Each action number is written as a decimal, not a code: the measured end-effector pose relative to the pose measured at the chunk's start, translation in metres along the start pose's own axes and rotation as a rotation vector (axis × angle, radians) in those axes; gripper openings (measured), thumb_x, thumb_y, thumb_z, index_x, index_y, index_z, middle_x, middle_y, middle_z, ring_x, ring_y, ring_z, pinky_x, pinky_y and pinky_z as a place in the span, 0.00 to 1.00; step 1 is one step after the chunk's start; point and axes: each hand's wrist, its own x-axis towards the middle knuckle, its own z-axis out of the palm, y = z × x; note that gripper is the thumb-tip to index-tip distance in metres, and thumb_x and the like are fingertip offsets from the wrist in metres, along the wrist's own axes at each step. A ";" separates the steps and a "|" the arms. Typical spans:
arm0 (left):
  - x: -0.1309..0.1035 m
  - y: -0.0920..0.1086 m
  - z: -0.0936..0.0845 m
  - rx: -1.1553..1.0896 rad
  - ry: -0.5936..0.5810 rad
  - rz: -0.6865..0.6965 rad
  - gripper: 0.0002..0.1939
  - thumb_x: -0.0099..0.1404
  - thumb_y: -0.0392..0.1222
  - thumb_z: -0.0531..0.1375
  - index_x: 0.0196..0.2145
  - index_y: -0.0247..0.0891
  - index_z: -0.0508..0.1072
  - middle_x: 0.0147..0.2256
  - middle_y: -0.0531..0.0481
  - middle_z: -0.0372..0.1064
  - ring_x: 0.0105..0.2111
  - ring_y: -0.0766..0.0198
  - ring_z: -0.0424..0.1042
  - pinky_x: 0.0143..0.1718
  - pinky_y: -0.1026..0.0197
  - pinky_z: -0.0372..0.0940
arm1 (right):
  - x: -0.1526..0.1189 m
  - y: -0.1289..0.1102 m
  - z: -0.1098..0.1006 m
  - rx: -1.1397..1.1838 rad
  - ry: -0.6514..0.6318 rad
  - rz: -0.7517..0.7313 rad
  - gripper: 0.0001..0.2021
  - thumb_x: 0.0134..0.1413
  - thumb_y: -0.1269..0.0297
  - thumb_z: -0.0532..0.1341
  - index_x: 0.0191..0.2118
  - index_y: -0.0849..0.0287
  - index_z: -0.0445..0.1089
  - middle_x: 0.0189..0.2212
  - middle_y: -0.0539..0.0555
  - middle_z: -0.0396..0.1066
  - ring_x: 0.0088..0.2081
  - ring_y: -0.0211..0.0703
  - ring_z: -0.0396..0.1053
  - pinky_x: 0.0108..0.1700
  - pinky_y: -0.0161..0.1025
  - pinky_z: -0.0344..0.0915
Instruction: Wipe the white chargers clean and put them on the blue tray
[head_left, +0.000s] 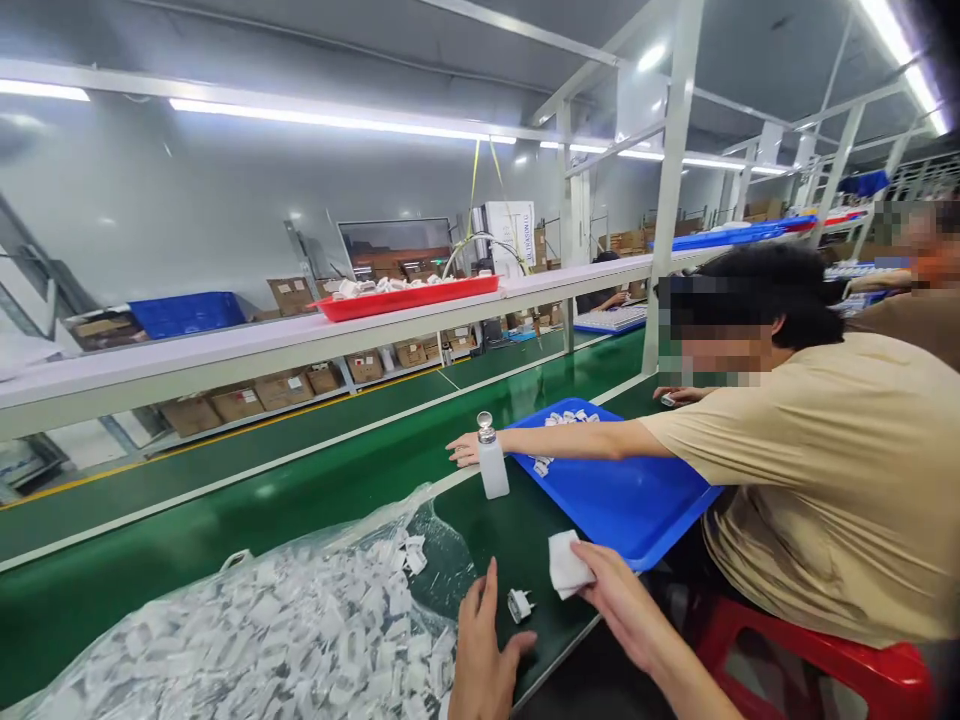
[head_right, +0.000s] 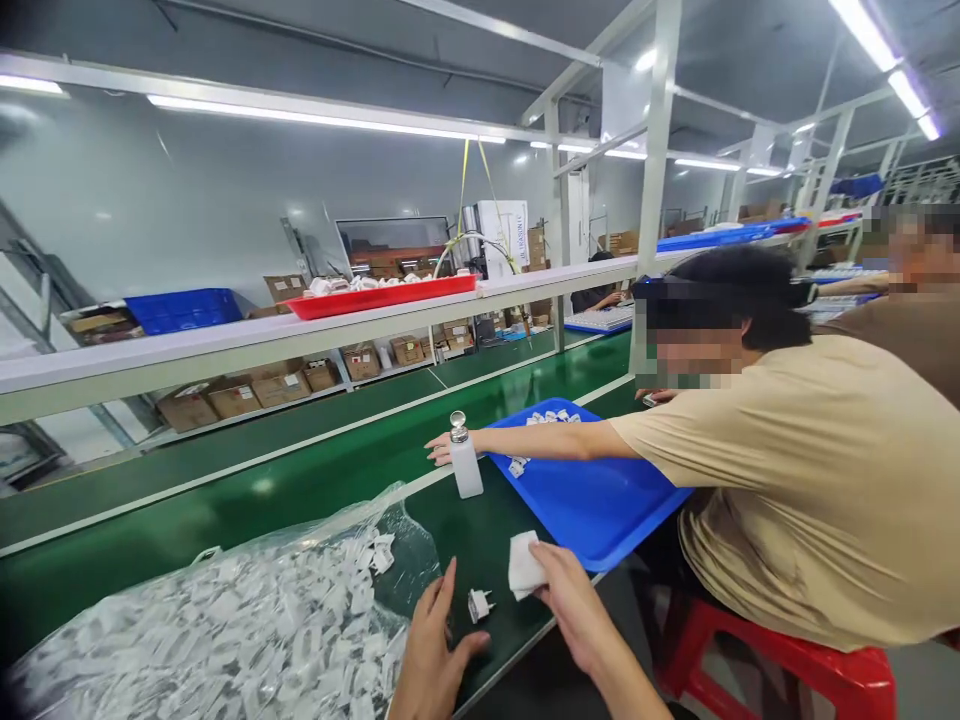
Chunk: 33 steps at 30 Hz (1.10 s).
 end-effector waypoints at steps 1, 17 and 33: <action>-0.002 -0.001 0.001 -0.035 0.027 -0.015 0.39 0.60 0.38 0.60 0.69 0.37 0.59 0.62 0.39 0.64 0.59 0.49 0.66 0.57 0.54 0.64 | -0.004 -0.003 -0.007 -0.099 -0.013 -0.005 0.13 0.66 0.55 0.62 0.43 0.62 0.73 0.38 0.52 0.76 0.36 0.40 0.75 0.39 0.42 0.74; -0.002 -0.002 0.029 -0.086 0.108 0.152 0.23 0.58 0.26 0.51 0.45 0.36 0.81 0.43 0.39 0.80 0.45 0.49 0.76 0.51 0.48 0.68 | -0.054 0.038 0.019 -0.865 -0.314 -0.533 0.21 0.71 0.59 0.50 0.62 0.50 0.70 0.39 0.58 0.74 0.40 0.52 0.70 0.45 0.48 0.69; 0.012 -0.012 0.030 -0.151 0.116 0.170 0.18 0.54 0.27 0.58 0.39 0.39 0.82 0.35 0.44 0.80 0.39 0.50 0.76 0.42 0.53 0.70 | -0.032 -0.007 0.027 -1.136 -0.454 -0.564 0.17 0.73 0.60 0.49 0.44 0.53 0.76 0.35 0.54 0.72 0.42 0.48 0.66 0.44 0.42 0.63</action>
